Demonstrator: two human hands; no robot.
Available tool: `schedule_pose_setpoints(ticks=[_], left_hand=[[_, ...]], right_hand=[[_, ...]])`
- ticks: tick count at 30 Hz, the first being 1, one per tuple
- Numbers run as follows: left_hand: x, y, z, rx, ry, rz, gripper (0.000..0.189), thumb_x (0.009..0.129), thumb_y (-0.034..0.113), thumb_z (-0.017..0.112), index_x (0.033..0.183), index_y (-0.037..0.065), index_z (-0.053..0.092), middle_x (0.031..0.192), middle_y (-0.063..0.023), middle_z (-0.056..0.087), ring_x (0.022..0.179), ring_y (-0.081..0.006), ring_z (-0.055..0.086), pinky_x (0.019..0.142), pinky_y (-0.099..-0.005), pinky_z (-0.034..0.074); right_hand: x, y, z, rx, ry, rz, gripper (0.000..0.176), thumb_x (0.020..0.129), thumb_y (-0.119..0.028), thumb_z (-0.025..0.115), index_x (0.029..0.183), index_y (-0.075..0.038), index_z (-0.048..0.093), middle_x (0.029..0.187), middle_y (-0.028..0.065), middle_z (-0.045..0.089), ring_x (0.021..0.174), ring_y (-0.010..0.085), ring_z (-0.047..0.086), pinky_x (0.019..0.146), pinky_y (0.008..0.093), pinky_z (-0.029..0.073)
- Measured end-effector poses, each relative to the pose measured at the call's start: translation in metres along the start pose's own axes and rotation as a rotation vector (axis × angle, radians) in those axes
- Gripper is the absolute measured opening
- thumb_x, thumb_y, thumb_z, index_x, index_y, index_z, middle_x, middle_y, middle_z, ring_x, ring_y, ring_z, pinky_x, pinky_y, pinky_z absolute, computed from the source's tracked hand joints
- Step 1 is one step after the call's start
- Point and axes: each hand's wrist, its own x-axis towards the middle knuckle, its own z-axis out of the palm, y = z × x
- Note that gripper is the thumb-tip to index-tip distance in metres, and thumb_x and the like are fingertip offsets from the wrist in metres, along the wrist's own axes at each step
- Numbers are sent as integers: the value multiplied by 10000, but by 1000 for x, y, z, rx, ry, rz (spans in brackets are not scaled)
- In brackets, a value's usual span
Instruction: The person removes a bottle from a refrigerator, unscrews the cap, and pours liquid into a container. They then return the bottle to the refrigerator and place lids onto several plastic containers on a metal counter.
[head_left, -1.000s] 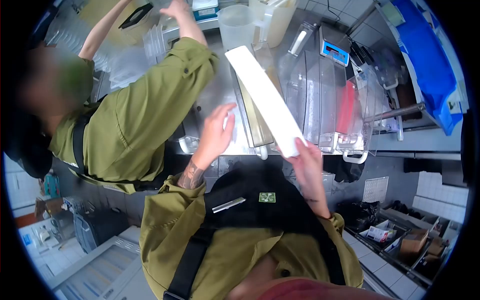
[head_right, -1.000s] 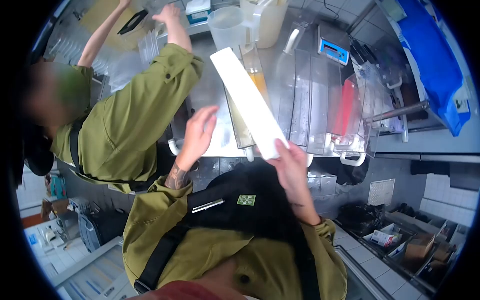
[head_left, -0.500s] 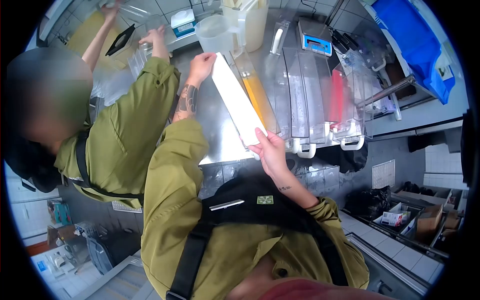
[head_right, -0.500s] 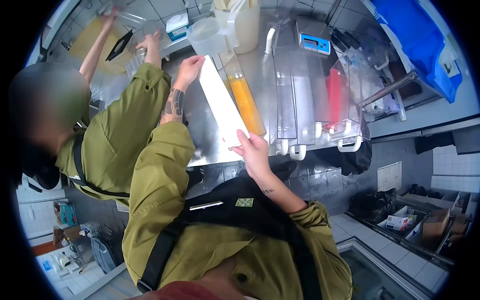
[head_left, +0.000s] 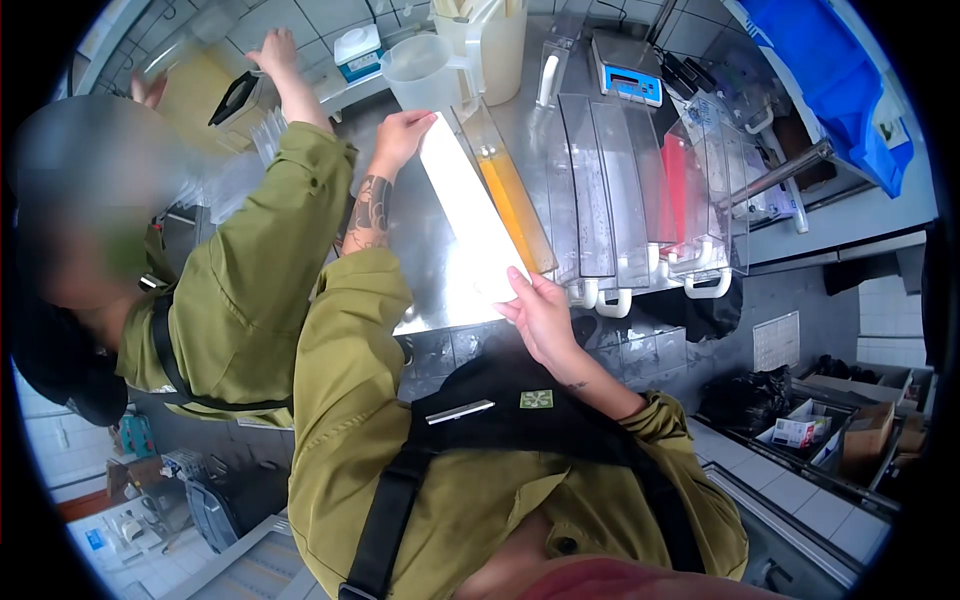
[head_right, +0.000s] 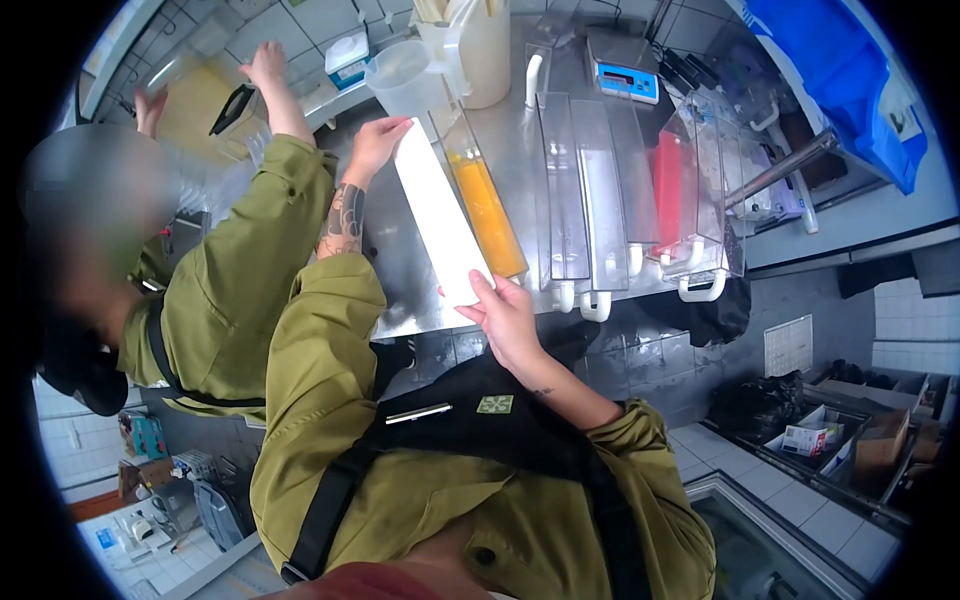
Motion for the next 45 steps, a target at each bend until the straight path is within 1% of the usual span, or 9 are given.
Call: schedule_pose_setpoints(ticks=[12, 17, 21, 24, 26, 29, 31, 39, 45], left_hand=[[6, -7, 1, -401, -135, -166, 232, 849, 206, 680, 983, 17, 697, 876, -7, 671, 772, -69, 587, 704, -205, 450], [-3, -3, 4, -409, -86, -236, 222, 858, 199, 667, 996, 28, 694, 886, -2, 668, 766, -62, 587, 692, -193, 450], [-1, -13, 13, -399, -14, -228, 229, 828, 211, 703, 979, 38, 706, 878, -13, 670, 763, -69, 579, 699, -200, 444], [5, -27, 17, -492, -26, -232, 229, 817, 220, 719, 966, 46, 714, 877, -18, 671, 770, -73, 574, 708, -209, 442], [5, -27, 17, -520, -31, -217, 216, 829, 211, 707, 972, 49, 712, 879, -18, 672, 781, -76, 578, 711, -213, 445], [2, -22, 16, -526, -51, -214, 226, 883, 151, 630, 1059, 12, 654, 942, -35, 676, 810, -99, 629, 711, -204, 480], [4, -34, 20, -533, -73, -214, 221, 884, 156, 630, 1059, 23, 653, 937, -29, 673, 795, -98, 627, 689, -207, 483], [27, -31, 4, -270, -154, -126, 197, 823, 244, 709, 925, 75, 720, 808, 7, 671, 708, -86, 583, 664, -234, 473], [74, 74, -62, -184, 527, 352, 399, 944, 290, 386, 828, 43, 677, 800, -117, 663, 776, -227, 619, 716, -342, 458]], right_hand=[[-5, -12, 5, 143, -10, 90, 357, 975, -194, 477, 1172, 104, 494, 1163, 207, 580, 1065, 306, 610, 925, 351, 494], [-2, -45, -12, -625, -105, 455, 490, 932, -402, 522, 908, 81, 603, 797, 175, 664, 719, 237, 693, 608, 294, 568], [-20, -78, 8, -669, 62, -158, 447, 928, -350, 548, 618, -29, 549, 538, 11, 525, 441, 98, 485, 411, 209, 327], [-19, -91, 29, -221, -365, -670, 355, 952, -172, 473, 651, 8, 526, 527, 25, 434, 424, 88, 345, 408, 215, 279], [-9, -84, 54, -424, -359, -957, 328, 932, -104, 472, 619, -4, 459, 531, 32, 416, 443, 87, 342, 428, 225, 268], [35, -48, 69, -370, -434, -625, 365, 939, -93, 478, 592, -35, 381, 532, 19, 389, 452, 76, 328, 441, 248, 251], [99, 15, 44, -790, -137, -612, 419, 971, -159, 461, 576, -59, 362, 527, -14, 355, 446, 70, 300, 424, 251, 234], [106, 25, 40, -380, -232, -407, 455, 1002, -234, 419, 576, -83, 366, 512, -41, 304, 412, 58, 300, 394, 232, 228], [106, 26, 40, -370, -214, -462, 455, 1004, -249, 416, 584, -80, 374, 510, -41, 306, 411, 54, 304, 392, 228, 222]])
